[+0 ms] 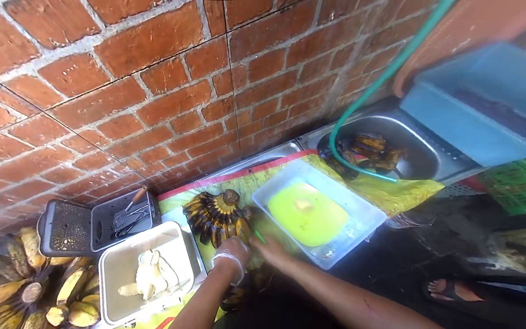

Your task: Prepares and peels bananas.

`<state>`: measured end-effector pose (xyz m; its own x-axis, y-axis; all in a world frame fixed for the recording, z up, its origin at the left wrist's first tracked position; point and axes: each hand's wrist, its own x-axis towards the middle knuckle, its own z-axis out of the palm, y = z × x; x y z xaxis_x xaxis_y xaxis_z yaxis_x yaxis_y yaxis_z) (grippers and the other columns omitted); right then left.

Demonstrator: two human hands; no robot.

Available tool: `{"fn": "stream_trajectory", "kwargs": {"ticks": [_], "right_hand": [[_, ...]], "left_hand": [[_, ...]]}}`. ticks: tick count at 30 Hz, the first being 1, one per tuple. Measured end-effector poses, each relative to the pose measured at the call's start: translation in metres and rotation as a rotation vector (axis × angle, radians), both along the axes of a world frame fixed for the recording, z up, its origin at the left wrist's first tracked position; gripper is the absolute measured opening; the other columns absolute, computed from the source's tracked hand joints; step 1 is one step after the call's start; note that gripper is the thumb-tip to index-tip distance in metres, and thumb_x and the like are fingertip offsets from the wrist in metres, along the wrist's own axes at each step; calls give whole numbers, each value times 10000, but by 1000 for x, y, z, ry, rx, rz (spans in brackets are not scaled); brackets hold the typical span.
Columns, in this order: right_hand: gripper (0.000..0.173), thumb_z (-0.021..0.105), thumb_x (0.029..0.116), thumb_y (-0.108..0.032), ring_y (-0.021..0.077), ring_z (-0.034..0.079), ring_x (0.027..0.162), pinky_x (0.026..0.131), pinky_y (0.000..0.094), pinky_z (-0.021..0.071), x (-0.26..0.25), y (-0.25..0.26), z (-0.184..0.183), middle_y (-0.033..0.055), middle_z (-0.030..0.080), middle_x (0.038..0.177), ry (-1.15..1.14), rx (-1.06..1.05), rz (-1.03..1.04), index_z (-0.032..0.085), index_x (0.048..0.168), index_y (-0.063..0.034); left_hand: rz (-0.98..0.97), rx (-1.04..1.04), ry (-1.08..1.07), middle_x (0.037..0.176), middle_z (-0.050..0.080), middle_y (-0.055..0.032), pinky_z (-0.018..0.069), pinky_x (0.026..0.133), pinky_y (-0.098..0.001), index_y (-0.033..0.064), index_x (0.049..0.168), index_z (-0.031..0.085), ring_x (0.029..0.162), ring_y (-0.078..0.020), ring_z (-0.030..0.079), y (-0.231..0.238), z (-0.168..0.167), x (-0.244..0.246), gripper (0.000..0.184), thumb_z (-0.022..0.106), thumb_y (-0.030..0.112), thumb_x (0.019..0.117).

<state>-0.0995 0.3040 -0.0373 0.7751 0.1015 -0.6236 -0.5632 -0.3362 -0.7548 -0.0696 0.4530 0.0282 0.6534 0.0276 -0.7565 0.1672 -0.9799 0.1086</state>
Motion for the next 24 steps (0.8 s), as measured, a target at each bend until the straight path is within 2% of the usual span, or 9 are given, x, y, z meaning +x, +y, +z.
{"fn": "stream_trajectory", "kwargs": {"ticks": [3,8,10,13,14,18,20,22,24], "right_hand": [[548,662,939,-603,222,681,907,855,475,558,3,-1,7,109,716,997,-23,-65,70,746,1107,-88],[600,655,944,-606,256,673,923,874,493,549,10,7,12,140,697,1003,-5,-120,157,709,1118,-34],[607,620,969,-602,258,659,889,843,487,544,11,9,12,147,681,981,7,-123,185,696,1117,-19],[617,573,986,-626,195,606,695,677,399,545,12,7,13,108,619,864,66,-92,176,664,1075,-22],[619,554,995,-628,183,598,657,651,380,547,13,6,13,100,606,844,101,-81,172,650,1070,-21],[607,517,1019,-614,171,596,645,637,358,546,11,4,14,91,597,846,156,-47,147,631,1089,-22],[579,508,1033,-592,163,601,647,633,348,547,8,3,14,84,601,854,154,-32,155,629,1114,-31],[548,496,1048,-564,161,592,643,632,348,542,6,2,12,80,595,855,149,-38,162,629,1130,-39],[532,495,1054,-548,168,593,652,644,357,544,6,0,9,89,596,865,154,-48,151,631,1142,-41]], "left_hand": [[-13,-41,-22,1223,684,-162,543,964,-540,47,1240,630,1164,-312,667,10,-10,-5,470,510,434,1003],[8,-128,-101,1254,672,-180,512,1026,-506,20,1265,623,1207,-310,644,30,-30,-10,456,510,389,1024],[108,-244,-116,1231,676,-182,503,1037,-480,7,1267,628,1182,-292,648,38,-37,-13,412,543,329,1023],[398,-442,-165,1030,713,-142,585,873,-462,36,1172,658,939,-247,714,44,-49,-20,332,565,315,1018],[422,-450,-191,1009,717,-137,589,856,-466,46,1154,670,916,-246,717,43,-50,-23,335,558,332,1020],[230,-290,-333,1079,729,-132,543,958,-478,70,1138,711,1053,-263,698,30,-40,-29,415,478,402,1051],[169,-204,-367,1088,734,-137,545,958,-484,75,1119,719,1076,-277,700,26,-42,-25,482,405,437,1074],[99,-124,-328,1105,731,-139,553,941,-498,83,1115,712,1087,-289,702,23,-40,-14,541,344,479,1078],[49,-108,-249,1161,717,-153,545,961,-521,82,1178,691,1124,-307,690,19,-34,-2,553,322,481,1081]]}}
